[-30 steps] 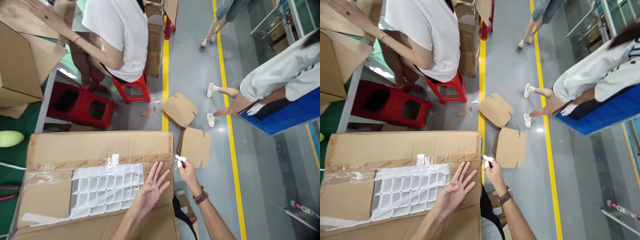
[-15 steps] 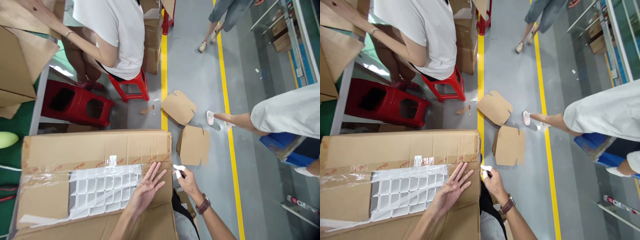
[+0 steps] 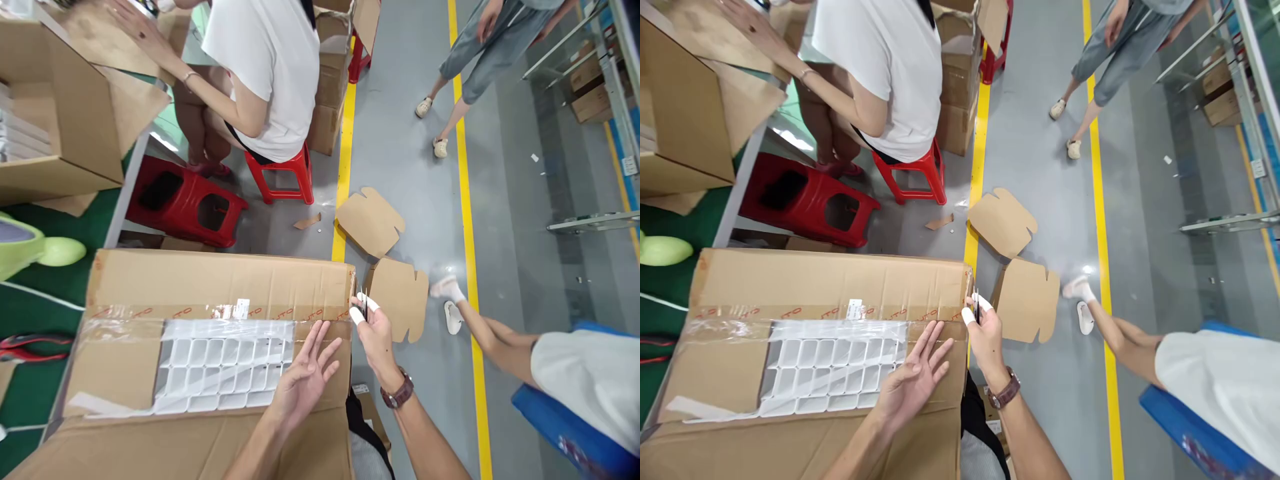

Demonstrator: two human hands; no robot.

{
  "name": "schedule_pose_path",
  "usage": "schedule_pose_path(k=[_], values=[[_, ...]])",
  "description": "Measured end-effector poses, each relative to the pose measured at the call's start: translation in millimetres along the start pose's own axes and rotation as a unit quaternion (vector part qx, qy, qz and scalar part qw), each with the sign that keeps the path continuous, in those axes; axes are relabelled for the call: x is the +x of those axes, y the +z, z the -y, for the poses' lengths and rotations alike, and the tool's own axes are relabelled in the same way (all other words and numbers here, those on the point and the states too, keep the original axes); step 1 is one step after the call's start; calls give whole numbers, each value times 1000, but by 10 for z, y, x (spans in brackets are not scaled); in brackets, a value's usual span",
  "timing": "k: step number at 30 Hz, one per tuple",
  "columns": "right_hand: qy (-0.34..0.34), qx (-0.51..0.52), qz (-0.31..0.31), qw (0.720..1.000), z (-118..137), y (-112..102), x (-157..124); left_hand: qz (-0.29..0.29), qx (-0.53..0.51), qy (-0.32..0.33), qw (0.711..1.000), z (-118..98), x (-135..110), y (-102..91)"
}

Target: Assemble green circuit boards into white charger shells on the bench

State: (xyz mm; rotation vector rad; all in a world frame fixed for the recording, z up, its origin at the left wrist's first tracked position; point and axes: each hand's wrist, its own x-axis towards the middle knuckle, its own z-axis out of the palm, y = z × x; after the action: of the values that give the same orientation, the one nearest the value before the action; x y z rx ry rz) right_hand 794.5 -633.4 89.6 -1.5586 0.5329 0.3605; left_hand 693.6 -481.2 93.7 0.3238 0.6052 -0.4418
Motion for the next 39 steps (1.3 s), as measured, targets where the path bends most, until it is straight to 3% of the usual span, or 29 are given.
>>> schedule_pose_path(k=[3,10,17,22,29,33,39], values=[[7,-13,9,1000,14,30,117,-3,16,3,1000,17,20,-4],[-11,-162,65,985,129,-2,416,13,31,3,999,-14,6,17],[20,-143,116,983,250,15,424,37,7,-21,999,38,57,4],[55,-105,87,989,156,-134,243,5,-39,-26,999,71,219,0],[-43,-180,42,982,-283,-505,-406,-73,-47,-44,995,31,270,-59],[-74,-219,35,972,-393,-489,-476,-92,-42,-42,994,44,250,-60],[-124,-272,64,952,-334,-333,-408,-74,-52,-31,995,75,266,-30]])
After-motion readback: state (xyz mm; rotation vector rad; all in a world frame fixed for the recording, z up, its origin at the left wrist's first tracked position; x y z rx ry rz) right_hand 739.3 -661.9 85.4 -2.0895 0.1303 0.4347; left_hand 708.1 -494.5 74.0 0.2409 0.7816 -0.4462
